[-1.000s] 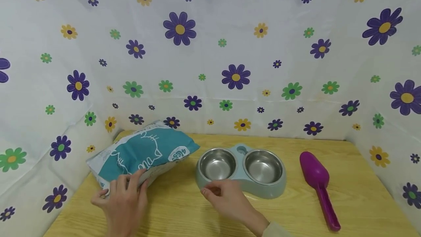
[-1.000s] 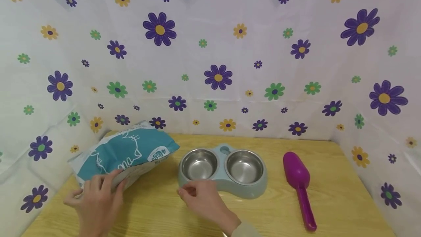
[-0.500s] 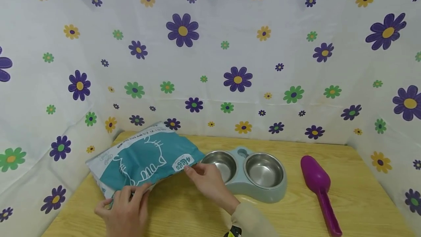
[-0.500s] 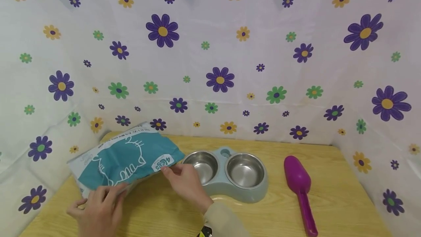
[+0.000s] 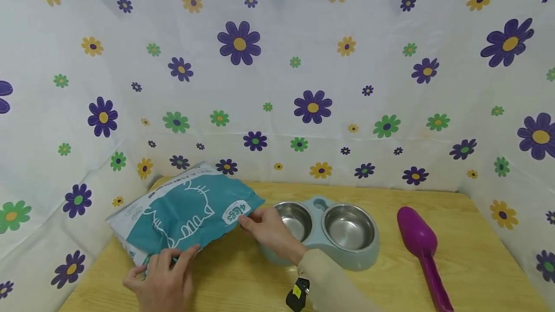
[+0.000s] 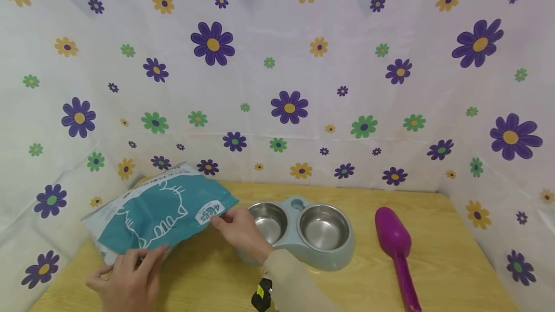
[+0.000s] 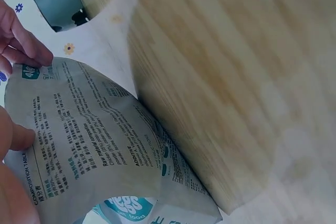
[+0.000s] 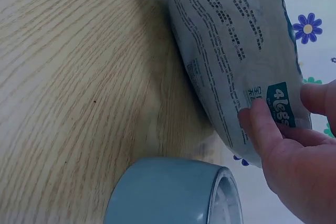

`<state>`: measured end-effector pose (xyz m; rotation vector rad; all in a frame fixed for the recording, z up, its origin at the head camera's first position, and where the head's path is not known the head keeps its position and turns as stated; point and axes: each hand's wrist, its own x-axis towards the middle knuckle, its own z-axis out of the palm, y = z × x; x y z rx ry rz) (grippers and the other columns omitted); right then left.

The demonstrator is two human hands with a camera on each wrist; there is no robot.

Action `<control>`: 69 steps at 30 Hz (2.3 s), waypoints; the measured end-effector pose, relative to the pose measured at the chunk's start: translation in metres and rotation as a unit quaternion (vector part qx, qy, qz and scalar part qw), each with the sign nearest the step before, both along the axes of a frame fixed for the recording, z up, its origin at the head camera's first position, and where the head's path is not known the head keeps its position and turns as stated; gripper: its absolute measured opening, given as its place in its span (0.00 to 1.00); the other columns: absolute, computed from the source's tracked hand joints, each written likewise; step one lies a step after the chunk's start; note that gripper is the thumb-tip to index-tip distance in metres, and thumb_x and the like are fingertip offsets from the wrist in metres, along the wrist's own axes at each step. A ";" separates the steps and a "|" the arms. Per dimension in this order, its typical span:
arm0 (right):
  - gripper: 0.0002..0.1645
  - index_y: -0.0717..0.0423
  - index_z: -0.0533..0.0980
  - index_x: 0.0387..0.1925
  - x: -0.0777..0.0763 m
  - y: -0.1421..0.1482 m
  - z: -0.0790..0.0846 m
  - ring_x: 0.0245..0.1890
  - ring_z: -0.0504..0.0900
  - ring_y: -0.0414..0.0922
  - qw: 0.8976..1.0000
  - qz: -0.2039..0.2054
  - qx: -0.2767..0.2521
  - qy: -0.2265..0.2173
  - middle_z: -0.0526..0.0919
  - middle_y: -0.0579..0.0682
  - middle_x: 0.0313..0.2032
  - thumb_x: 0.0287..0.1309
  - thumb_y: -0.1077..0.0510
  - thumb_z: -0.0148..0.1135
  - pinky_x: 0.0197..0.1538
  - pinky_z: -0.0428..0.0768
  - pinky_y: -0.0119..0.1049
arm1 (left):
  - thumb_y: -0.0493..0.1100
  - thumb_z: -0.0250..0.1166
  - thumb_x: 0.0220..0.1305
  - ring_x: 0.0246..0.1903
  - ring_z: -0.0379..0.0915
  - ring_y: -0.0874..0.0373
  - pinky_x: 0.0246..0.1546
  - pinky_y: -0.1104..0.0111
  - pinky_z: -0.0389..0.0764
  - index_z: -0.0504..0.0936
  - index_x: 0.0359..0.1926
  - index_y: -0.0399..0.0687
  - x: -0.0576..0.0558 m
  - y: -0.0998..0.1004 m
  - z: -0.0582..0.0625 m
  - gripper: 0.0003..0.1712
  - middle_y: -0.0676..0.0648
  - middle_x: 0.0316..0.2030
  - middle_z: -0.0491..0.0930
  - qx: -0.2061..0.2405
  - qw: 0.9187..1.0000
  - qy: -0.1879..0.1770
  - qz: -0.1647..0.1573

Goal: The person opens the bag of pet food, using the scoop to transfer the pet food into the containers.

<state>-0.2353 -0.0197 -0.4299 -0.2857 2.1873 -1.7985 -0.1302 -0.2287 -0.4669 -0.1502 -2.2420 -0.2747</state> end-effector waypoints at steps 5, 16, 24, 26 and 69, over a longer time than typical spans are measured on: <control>0.18 0.57 0.87 0.48 0.000 -0.005 -0.002 0.46 0.86 0.43 1.000 0.020 0.015 0.000 0.89 0.53 0.47 0.72 0.49 0.62 0.55 0.84 0.43 | 0.38 0.67 0.60 0.31 0.72 0.41 0.43 0.39 0.56 0.90 0.42 0.47 0.007 -0.003 0.008 0.10 0.40 0.30 0.77 0.003 0.998 -0.050 0.034; 0.19 0.53 0.84 0.53 0.007 -0.006 -0.010 0.51 0.88 0.46 0.999 0.038 -0.018 0.009 0.89 0.51 0.49 0.60 0.55 0.74 0.55 0.85 0.42 | 0.52 0.69 0.68 0.31 0.73 0.65 0.35 0.63 0.82 0.90 0.45 0.60 -0.001 -0.024 0.069 0.09 0.58 0.32 0.80 -0.049 0.914 -0.400 -0.043; 0.22 0.53 0.84 0.49 0.009 -0.007 -0.019 0.41 0.88 0.41 0.999 0.029 -0.013 0.004 0.90 0.50 0.43 0.51 0.56 0.80 0.48 0.85 0.38 | 0.48 0.69 0.66 0.28 0.66 0.72 0.32 0.72 0.76 0.90 0.41 0.60 -0.013 -0.032 0.065 0.05 0.64 0.31 0.76 -0.067 0.895 -0.424 -0.120; 0.23 0.54 0.83 0.50 0.010 -0.007 -0.021 0.41 0.88 0.41 1.000 0.024 -0.019 -0.002 0.90 0.49 0.42 0.51 0.56 0.81 0.47 0.85 0.37 | 0.47 0.69 0.66 0.27 0.64 0.73 0.29 0.73 0.73 0.90 0.40 0.59 -0.014 -0.033 0.062 0.04 0.64 0.30 0.74 -0.078 0.894 -0.418 -0.141; 0.12 0.67 0.80 0.40 0.018 -0.027 -0.022 0.22 0.84 0.38 0.988 -0.096 -0.097 -0.067 0.87 0.53 0.26 0.51 0.72 0.63 0.32 0.86 0.33 | 0.35 0.71 0.60 0.21 0.68 0.59 0.21 0.66 0.73 0.74 0.25 0.47 -0.041 0.014 0.063 0.13 0.50 0.21 0.71 -0.211 0.902 -0.347 -0.149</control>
